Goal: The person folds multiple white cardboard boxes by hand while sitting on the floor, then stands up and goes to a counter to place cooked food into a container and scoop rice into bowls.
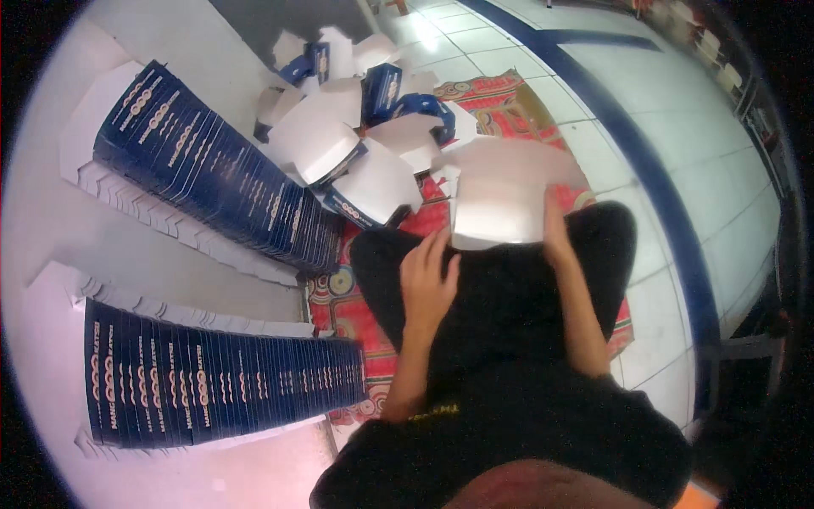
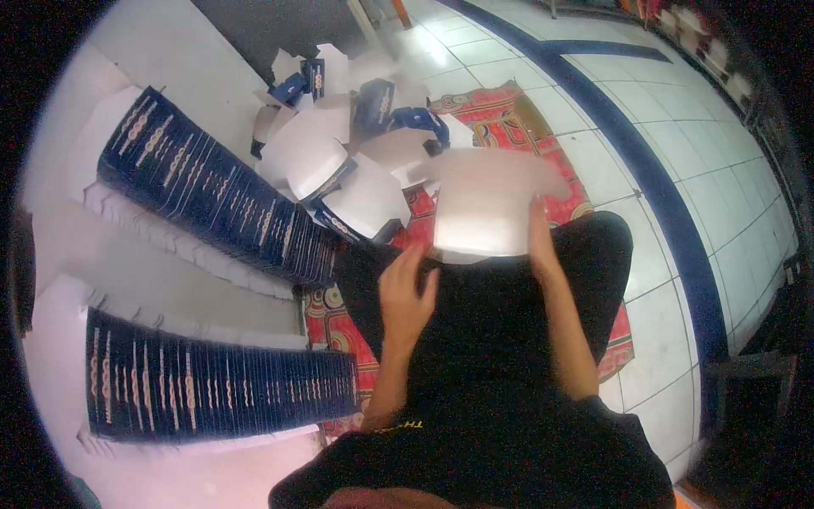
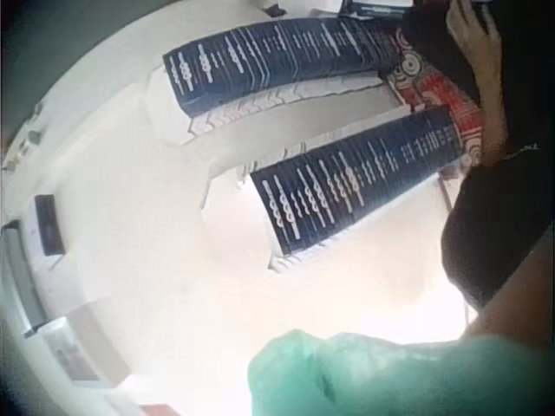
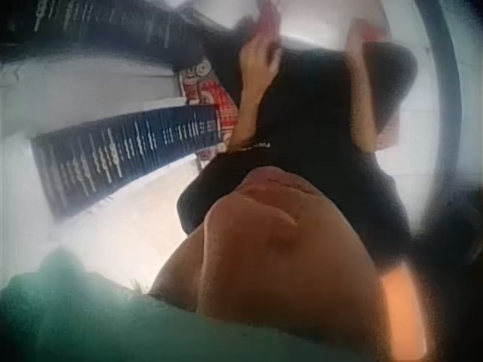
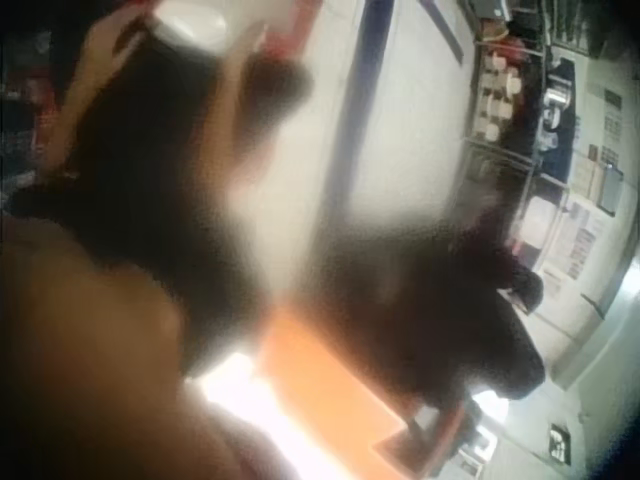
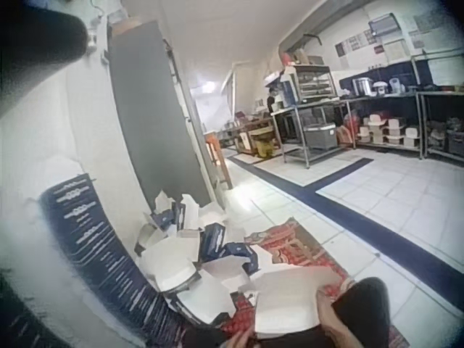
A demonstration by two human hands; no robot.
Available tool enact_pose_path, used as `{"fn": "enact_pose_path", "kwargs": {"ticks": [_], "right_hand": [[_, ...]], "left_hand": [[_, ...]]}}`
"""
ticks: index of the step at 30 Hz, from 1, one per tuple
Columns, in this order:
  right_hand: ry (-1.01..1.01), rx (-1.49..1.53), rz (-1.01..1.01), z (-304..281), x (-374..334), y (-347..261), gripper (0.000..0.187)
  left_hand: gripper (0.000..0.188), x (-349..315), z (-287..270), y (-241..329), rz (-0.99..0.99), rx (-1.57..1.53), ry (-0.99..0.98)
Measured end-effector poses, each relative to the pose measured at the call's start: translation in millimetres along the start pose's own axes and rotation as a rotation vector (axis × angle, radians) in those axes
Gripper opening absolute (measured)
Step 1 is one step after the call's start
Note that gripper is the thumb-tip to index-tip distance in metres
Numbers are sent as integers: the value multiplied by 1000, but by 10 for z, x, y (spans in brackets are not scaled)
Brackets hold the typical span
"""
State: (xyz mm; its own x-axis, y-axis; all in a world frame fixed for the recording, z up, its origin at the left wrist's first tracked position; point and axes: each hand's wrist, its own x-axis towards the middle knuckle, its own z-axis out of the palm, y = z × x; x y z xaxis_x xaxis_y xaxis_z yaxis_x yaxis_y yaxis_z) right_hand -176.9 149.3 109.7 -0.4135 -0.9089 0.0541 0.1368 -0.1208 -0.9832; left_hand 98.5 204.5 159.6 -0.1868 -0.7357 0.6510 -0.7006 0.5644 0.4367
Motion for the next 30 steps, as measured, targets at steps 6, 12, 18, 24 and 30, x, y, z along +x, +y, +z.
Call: {"fn": "enact_pose_path", "kwargs": {"ticks": [6, 12, 18, 24, 30], "right_hand": [[141, 267, -49, 343, -31, -1363, 68], [-9, 415, -187, 1531, 745, -2139, 59], [-491, 472, -32, 2991, 1720, -2002, 80], [-760, 605, 236, 4780, 2708, -1941, 98], [-758, -353, -296, 4120, 3392, -1411, 78]], "left_hand": [[33, -891, -697, -202, -465, -119, 442], [49, -1545, -615, -860, -959, -497, 521], [59, -2292, -200, -938, -695, 219, -74], [70, -2556, 77, -1024, -549, 427, -355], [80, -2559, 229, -995, -596, 454, -487]]}}
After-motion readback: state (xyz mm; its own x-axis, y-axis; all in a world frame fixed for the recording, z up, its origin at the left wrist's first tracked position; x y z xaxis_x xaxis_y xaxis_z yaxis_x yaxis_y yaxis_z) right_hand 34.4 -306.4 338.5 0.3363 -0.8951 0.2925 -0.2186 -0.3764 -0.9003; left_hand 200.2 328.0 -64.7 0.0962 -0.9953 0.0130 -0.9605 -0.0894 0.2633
